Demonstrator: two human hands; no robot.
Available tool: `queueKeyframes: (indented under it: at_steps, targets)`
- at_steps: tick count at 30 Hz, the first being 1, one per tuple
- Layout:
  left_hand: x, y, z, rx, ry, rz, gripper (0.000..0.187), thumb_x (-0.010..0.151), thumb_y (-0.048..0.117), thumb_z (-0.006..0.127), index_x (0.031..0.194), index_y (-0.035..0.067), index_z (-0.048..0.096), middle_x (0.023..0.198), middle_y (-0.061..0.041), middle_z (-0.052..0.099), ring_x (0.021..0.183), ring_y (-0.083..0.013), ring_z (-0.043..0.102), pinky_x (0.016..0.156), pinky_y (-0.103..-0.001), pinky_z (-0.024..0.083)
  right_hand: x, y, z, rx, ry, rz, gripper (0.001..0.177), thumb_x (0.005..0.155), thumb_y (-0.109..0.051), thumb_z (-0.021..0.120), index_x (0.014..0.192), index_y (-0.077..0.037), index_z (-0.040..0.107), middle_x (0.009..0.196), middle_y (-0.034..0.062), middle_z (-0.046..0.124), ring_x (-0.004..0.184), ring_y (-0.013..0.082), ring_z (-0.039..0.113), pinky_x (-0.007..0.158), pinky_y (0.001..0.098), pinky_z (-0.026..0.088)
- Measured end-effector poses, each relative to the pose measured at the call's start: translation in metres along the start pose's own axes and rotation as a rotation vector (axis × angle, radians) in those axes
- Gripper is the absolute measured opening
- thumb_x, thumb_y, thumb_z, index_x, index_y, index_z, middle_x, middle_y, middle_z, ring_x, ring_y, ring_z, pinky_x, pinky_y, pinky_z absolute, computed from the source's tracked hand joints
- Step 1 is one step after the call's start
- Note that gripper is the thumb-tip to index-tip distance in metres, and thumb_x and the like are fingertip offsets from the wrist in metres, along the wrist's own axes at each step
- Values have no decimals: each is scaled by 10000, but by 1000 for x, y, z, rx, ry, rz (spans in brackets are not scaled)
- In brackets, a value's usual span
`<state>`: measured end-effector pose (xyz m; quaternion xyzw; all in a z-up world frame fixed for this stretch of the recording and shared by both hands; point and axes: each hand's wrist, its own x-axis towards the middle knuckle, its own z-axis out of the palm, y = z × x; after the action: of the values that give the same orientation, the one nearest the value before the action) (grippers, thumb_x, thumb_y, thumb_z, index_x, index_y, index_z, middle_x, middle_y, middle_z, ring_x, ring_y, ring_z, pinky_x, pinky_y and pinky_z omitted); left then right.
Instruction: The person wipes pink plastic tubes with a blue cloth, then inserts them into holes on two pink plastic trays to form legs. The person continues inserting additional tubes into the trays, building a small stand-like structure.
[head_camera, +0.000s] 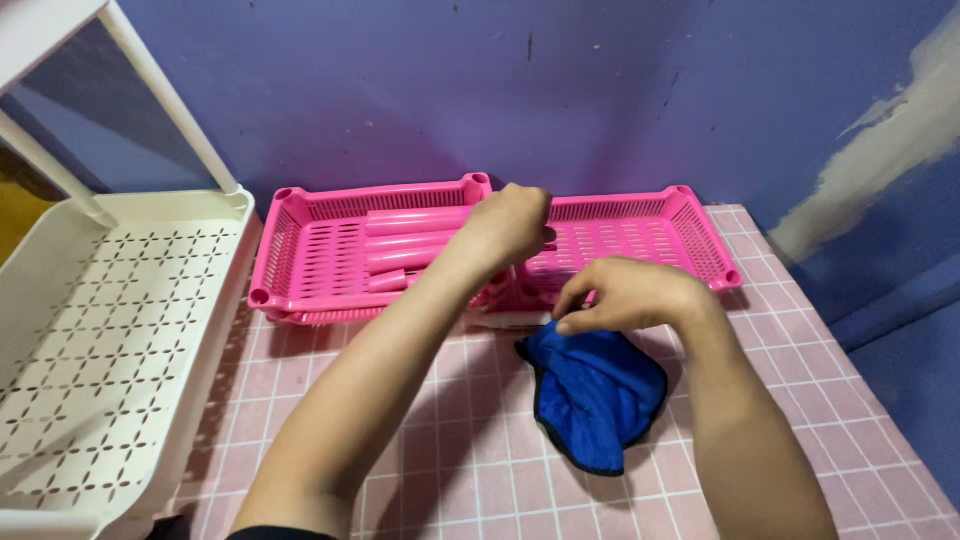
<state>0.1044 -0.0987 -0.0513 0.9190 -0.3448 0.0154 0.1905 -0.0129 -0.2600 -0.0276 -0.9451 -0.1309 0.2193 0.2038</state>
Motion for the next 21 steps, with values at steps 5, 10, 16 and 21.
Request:
queueKeyframes:
  at_steps: [5,10,16,21]
  targets:
    - [59,17,66,161,-48,-102,215,848,63,686,1044,45,772,1068,-211,745,1019,-374,740,833,-462,618,8,-10,17,-169,-7,-17,467,710,-431,828,1067,-131,797,1014,125,787,961,283,753,888,401,579]
    - [87,11,100,190,-100,-215,222,925,115,639,1094,60,771,1145,-185,745,1061,-349,734,823,-462,626,9,-20,23,-247,-17,115,537,666,-515,839,978,-80,795,952,183,774,924,338,751,859,450,591]
    - [81,13,80,90,-119,-254,372,807,100,738,1162,-3,701,1153,-211,724,1071,-365,726,833,-444,625,19,-24,32,-350,-4,134,618,638,-578,864,938,-42,792,976,192,751,944,356,738,869,468,586]
    - [46,19,30,-24,78,-166,428,888,127,720,1267,-15,581,1037,-256,730,990,-432,715,856,-501,571,31,-20,53,-457,33,127,537,643,-523,863,940,-81,791,978,180,759,963,349,740,871,465,588]
